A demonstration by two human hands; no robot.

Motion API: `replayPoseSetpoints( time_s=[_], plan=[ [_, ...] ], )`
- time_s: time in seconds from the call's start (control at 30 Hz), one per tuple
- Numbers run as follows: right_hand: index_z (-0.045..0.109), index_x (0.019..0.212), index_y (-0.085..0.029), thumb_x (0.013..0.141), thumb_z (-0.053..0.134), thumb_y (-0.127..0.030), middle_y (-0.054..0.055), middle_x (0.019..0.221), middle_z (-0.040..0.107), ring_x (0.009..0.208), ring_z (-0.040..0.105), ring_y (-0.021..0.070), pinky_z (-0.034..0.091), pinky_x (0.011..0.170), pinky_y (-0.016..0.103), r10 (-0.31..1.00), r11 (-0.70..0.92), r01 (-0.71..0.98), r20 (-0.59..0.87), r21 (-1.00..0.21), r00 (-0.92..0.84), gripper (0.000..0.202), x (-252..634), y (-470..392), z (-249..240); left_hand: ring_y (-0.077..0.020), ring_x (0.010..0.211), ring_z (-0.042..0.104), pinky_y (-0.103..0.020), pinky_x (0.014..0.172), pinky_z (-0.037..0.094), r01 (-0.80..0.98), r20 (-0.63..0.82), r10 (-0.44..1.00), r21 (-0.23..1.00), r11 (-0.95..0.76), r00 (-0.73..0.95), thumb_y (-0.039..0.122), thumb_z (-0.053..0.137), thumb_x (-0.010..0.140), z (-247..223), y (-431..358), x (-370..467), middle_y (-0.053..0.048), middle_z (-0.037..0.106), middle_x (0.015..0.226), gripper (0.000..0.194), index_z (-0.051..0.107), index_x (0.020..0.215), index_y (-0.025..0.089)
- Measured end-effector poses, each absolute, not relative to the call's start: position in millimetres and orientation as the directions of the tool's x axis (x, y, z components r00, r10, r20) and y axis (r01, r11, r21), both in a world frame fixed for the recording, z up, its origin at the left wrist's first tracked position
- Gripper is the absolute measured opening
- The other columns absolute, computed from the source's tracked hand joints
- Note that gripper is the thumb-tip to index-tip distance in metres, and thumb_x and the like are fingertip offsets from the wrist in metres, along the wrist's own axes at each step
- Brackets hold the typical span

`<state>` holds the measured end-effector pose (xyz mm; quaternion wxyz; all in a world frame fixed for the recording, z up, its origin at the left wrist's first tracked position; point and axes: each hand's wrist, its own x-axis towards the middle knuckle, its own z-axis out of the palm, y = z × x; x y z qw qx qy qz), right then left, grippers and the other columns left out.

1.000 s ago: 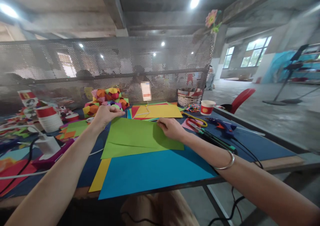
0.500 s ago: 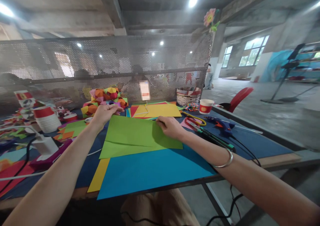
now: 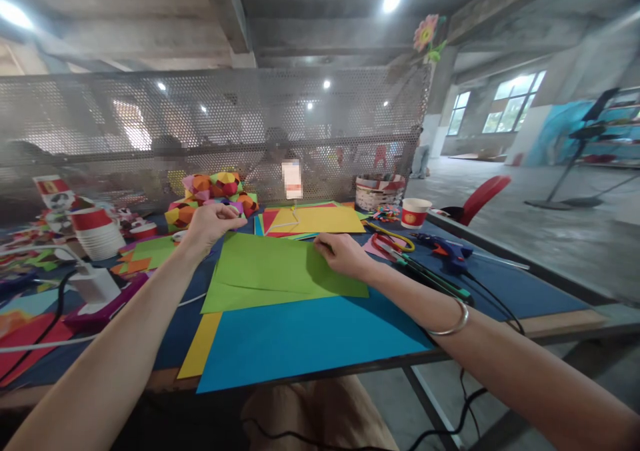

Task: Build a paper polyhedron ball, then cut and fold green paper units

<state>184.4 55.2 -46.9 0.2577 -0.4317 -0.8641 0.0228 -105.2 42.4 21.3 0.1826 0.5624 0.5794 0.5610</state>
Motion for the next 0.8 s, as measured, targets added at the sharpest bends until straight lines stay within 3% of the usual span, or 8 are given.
replayPoseSetpoints(
  time_s=[0.53, 0.73, 0.8],
  plan=[
    [0.070, 0.101, -0.017, 0.096, 0.049, -0.016, 0.011, 0.096, 0.076, 0.085, 0.067, 0.0224, 0.041, 0.073, 0.028, 0.769, 0.608, 0.740, 0.445, -0.289, -0.458, 0.022, 186.9, 55.6, -43.8, -0.0149, 0.062, 0.058, -0.027, 0.068, 0.048, 0.488, 0.499, 0.818, 0.811, -0.323, -0.288, 0.022, 0.078, 0.057, 19.4, 39.1, -103.2, 0.004, 0.060, 0.055, 0.029, 0.051, 0.046, 0.023],
    [0.071, 0.094, -0.016, 0.090, 0.052, -0.010, 0.005, 0.086, 0.073, 0.075, 0.062, 0.0160, 0.040, 0.069, 0.024, 0.734, 0.671, 0.668, 0.413, -0.320, -0.539, 0.020, 185.5, 50.4, -38.5, -0.0134, 0.059, 0.055, -0.028, 0.069, 0.048, 0.475, 0.513, 0.797, 0.814, -0.334, -0.320, 0.033, 0.075, 0.070, 19.8, 39.0, -105.7, 0.003, 0.059, 0.055, 0.023, 0.062, 0.056, 0.020],
    [0.071, 0.090, -0.016, 0.090, 0.054, -0.013, 0.001, 0.078, 0.070, 0.068, 0.058, 0.0130, 0.038, 0.065, 0.023, 0.713, 0.700, 0.633, 0.382, -0.331, -0.588, 0.018, 184.6, 47.1, -37.9, -0.0137, 0.061, 0.057, -0.027, 0.068, 0.048, 0.471, 0.518, 0.795, 0.813, -0.342, -0.317, 0.037, 0.071, 0.077, 20.0, 38.8, -105.5, 0.001, 0.061, 0.056, 0.030, 0.062, 0.054, 0.020]
  ],
)
